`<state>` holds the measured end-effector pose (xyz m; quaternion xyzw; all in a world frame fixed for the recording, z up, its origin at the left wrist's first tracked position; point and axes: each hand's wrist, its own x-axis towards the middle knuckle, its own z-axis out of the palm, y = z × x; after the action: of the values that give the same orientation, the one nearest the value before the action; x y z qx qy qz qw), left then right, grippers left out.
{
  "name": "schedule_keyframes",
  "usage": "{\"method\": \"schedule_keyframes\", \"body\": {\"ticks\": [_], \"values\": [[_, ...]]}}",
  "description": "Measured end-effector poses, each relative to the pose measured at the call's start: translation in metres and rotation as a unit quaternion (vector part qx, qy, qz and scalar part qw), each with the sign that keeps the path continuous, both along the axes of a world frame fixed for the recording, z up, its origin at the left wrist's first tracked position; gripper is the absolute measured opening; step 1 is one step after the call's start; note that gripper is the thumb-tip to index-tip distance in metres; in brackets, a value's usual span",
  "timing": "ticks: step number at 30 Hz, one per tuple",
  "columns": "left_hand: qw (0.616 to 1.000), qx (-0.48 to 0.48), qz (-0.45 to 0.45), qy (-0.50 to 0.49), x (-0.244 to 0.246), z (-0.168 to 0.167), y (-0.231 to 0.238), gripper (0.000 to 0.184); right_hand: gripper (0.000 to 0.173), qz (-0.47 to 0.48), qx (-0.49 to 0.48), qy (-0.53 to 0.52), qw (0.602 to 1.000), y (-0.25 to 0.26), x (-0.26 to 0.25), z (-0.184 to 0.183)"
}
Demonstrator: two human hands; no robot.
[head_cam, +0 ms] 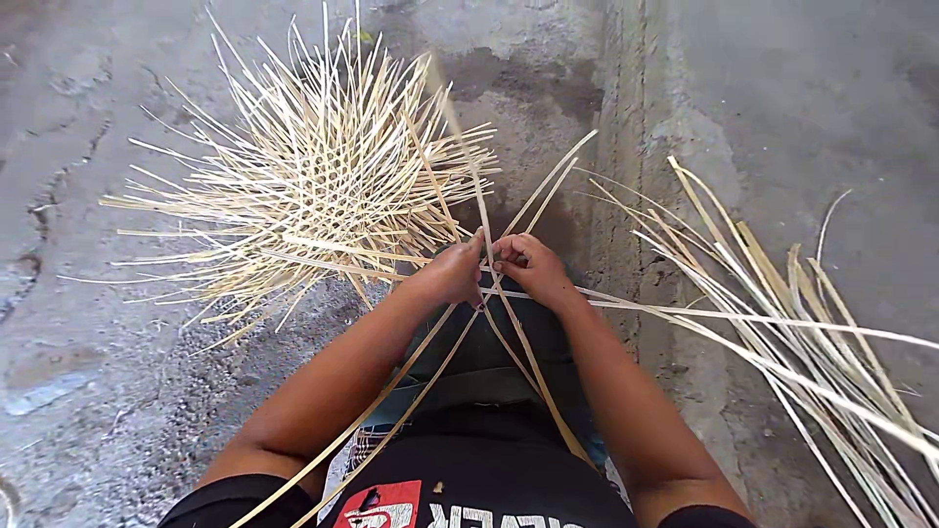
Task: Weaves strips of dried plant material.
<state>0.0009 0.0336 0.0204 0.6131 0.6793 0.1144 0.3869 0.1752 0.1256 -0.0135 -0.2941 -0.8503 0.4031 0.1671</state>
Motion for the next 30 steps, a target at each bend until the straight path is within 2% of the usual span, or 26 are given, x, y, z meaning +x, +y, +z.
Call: {"method": "schedule_keyframes", "body": {"ticks": [4,6,11,13,16,19,21,23,25,26,28,30], "values": [[1.0,0.012,-0.016,-0.02,-0.005,-0.003,0.002,0.103,0.011,0.003,-0.008,0.08,0.997,-0.001,-0.001,-0.011],[0.999,0.004,-0.017,-0.028,-0.007,-0.001,0.002,0.103,0.009,0.012,0.005,0.1,0.995,-0.001,0.0,-0.015],[0.996,0.038,0.013,-0.081,-0.009,-0.008,-0.011,0.086,0.012,-0.018,-0.032,0.021,0.999,-0.003,-0.003,-0.006],[0.995,0.043,0.006,-0.087,-0.01,-0.01,-0.014,0.091,0.015,-0.043,-0.027,-0.026,0.998,-0.003,-0.01,-0.005],[0.995,0.052,0.002,-0.088,-0.009,-0.011,-0.015,0.097,0.031,-0.096,-0.026,-0.071,0.993,-0.01,-0.021,-0.004],[0.995,0.076,-0.001,-0.07,-0.01,-0.015,-0.017,0.107,0.049,-0.134,-0.039,-0.062,0.988,-0.011,-0.023,-0.002],[0.993,0.101,0.02,-0.049,-0.005,-0.011,-0.025,0.115,0.059,-0.156,0.003,-0.029,0.987,-0.018,-0.013,0.008],[0.986,0.153,0.063,-0.009,0.002,-0.008,-0.037,0.113,0.049,-0.164,0.083,0.007,0.983,-0.025,0.002,0.014],[0.974,0.206,0.088,0.028,0.002,-0.013,-0.046,0.1,0.026,-0.143,0.144,0.017,0.979,-0.033,0.015,0.016],[0.972,0.216,0.088,0.039,0.001,-0.017,-0.05,0.091,0.02,-0.121,0.144,-0.002,0.982,-0.039,0.02,0.017],[0.974,0.21,0.076,0.048,0.001,-0.021,-0.054,0.076,0.023,-0.082,0.134,-0.045,0.986,-0.051,0.022,0.014],[0.979,0.185,0.062,0.05,0.001,-0.02,-0.051,0.075,0.033,-0.068,0.13,-0.064,0.987,-0.057,0.02,0.009]]}}
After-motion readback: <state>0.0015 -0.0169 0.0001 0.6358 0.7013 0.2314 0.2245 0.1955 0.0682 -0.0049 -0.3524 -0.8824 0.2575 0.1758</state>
